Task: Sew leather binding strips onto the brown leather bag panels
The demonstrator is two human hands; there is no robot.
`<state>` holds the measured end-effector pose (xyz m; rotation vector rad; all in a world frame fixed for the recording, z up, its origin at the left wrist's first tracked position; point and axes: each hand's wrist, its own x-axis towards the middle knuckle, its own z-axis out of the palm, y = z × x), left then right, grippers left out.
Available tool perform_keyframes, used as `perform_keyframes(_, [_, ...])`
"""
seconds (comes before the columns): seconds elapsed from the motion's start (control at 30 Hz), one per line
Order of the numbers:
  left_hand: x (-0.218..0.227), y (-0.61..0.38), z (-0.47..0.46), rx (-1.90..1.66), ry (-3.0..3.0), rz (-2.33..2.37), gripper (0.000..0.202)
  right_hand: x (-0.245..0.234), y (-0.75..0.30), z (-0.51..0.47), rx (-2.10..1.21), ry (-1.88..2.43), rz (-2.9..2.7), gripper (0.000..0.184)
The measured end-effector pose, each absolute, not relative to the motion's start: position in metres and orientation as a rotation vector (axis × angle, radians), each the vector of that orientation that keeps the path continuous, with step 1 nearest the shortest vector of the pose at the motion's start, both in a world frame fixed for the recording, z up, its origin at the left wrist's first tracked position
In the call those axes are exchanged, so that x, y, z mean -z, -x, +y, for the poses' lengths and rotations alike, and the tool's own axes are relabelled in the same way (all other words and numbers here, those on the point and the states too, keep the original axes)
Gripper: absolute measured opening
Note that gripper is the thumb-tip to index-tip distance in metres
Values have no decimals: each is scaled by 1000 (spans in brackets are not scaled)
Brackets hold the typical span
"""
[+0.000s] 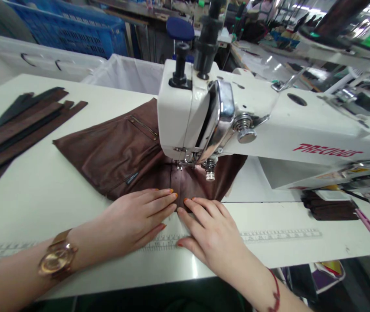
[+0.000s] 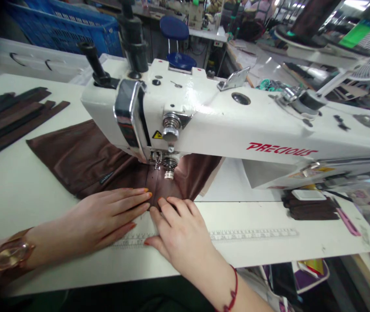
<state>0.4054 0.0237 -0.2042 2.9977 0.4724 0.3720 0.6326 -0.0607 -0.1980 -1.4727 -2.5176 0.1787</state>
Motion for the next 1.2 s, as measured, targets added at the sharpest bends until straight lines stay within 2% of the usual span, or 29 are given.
perform_keyframes(0.6, [212, -415, 71, -319, -3037, 568, 37, 197, -641, -8, -70, 1472, -2568, 49])
perform_keyframes(0.9, [217, -418, 84, -452, -2936, 624, 41, 204, -643, 12, 25, 1493, -2525, 45])
perform_keyframes(1.2, [218, -423, 94, -447, -3025, 600, 37, 199, -640, 20, -69, 1555, -2440, 35])
